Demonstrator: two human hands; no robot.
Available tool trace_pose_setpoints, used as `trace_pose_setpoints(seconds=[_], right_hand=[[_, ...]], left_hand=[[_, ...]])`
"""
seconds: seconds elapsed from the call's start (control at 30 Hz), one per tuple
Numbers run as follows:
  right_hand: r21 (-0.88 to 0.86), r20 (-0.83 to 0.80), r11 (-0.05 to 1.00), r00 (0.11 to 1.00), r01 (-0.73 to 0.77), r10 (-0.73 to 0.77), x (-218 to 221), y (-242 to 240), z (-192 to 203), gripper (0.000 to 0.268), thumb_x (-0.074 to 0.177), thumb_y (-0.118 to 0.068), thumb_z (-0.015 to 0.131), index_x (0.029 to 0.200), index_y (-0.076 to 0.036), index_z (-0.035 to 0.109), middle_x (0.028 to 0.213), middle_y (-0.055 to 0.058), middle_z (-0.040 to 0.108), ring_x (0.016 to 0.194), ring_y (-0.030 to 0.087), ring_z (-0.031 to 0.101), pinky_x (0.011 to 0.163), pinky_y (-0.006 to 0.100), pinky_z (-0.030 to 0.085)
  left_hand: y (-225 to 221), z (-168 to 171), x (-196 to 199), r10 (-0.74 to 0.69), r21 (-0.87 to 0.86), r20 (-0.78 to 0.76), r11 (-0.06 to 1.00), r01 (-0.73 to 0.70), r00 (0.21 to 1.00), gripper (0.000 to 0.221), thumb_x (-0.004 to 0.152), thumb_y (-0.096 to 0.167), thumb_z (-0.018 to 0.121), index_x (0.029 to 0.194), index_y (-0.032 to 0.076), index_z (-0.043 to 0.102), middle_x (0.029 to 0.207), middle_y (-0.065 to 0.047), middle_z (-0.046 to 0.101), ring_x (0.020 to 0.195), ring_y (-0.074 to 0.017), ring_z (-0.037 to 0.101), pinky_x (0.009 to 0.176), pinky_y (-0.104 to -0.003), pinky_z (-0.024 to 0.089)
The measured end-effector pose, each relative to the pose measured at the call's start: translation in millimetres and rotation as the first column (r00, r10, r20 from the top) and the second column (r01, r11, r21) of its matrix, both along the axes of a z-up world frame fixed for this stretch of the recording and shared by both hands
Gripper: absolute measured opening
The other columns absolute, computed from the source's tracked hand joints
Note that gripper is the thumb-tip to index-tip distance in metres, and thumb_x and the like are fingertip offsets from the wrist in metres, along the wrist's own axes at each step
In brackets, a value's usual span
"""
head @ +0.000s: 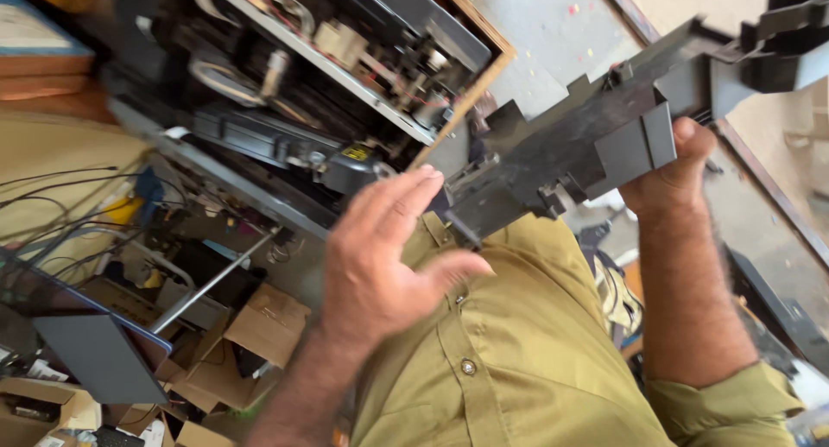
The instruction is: The person disassembles a printer, removes internal components, and uses a screwdriver to loosen screws on the internal chassis.
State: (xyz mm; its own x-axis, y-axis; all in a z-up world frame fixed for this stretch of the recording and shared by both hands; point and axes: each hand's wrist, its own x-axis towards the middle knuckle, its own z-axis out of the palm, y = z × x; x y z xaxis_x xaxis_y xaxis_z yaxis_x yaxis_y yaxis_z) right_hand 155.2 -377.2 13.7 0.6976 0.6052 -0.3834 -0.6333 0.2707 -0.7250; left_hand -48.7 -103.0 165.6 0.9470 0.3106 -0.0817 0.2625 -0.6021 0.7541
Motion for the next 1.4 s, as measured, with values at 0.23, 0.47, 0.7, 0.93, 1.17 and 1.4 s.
trace_pose_setpoints(seconds=[0.23,0.47,0.7,0.93,1.17,1.4], right_hand=[[0.128,-0.106,0.989,0.991,-0.069,0.083,4.0,115.3,72.7,0.06,0.087,-0.037,0.077,0.136,-0.008,0.059,0.127,0.009,0.069,0.115,0.022,0.072,0.1,0.036,0.061],[-0.171,0.116,0.886,0.885,-0.43,0.452,8.6,240.0,83.1,0.031,0.099,-0.035,0.067,0.109,-0.008,0.054,0.072,0.001,0.051,0.05,0.007,0.043,0.041,0.024,0.033],[-0.364,0.275,0.873,0.858,-0.324,0.433,43.6,220.8,81.5,0.036,0.104,-0.009,0.068,0.138,-0.001,0.061,0.113,0.006,0.064,0.084,0.008,0.057,0.074,0.026,0.053],[-0.331,-0.076,0.943,0.997,-0.025,0.0,69.0,117.6,62.1,0.047,0.103,0.016,0.054,0.147,0.001,0.048,0.136,0.028,0.058,0.12,0.032,0.067,0.109,0.041,0.058],[-0.231,-0.014,0.973,1.0,-0.01,0.007,38.1,83.5,38.3,0.015,0.107,0.007,0.064,0.115,-0.003,0.057,0.11,0.018,0.068,0.109,0.032,0.074,0.101,0.048,0.065],[-0.191,0.038,0.981,0.998,-0.041,0.049,13.8,114.6,41.1,0.01,0.104,0.004,0.069,0.11,-0.002,0.065,0.106,0.017,0.074,0.1,0.029,0.076,0.088,0.041,0.065]], left_hand=[[23.7,19.3,-23.5,0.375,-0.571,0.004,0.762,-0.306,0.927,0.126,0.078,0.065,0.082,0.168,0.003,0.018,0.165,-0.028,0.04,0.152,-0.0368,0.048,0.121,-0.047,0.045],[72.7,2.1,-47.9,0.717,-0.771,-0.073,0.4,-0.495,0.693,0.117,0.074,0.042,0.095,0.163,0.006,0.028,0.157,-0.028,0.047,0.142,-0.0375,0.053,0.117,-0.051,0.051],[147.6,-44.9,-61.7,0.8,-0.689,-0.022,0.423,-0.588,0.6,0.104,0.082,0.032,0.096,0.163,0.009,0.035,0.157,-0.026,0.049,0.145,-0.0371,0.055,0.122,-0.051,0.052],[193.3,-79.2,-48.8,0.779,-0.617,-0.107,0.435,-0.656,0.618,0.107,0.08,0.033,0.099,0.163,0.011,0.036,0.156,-0.021,0.056,0.147,-0.0363,0.056,0.12,-0.054,0.042],[221.8,-94.5,-59.6,0.768,-0.682,-0.068,0.43,-0.592,0.637,0.104,0.081,0.034,0.102,0.162,0.009,0.042,0.157,-0.02,0.057,0.149,-0.036,0.055,0.13,-0.054,0.048],[232.9,-118.6,-88.3,0.702,-0.569,0.037,0.6,-0.563,0.711,0.101,0.092,0.03,0.103,0.163,0.006,0.036,0.158,-0.024,0.057,0.152,-0.0347,0.054,0.131,-0.052,0.047]])
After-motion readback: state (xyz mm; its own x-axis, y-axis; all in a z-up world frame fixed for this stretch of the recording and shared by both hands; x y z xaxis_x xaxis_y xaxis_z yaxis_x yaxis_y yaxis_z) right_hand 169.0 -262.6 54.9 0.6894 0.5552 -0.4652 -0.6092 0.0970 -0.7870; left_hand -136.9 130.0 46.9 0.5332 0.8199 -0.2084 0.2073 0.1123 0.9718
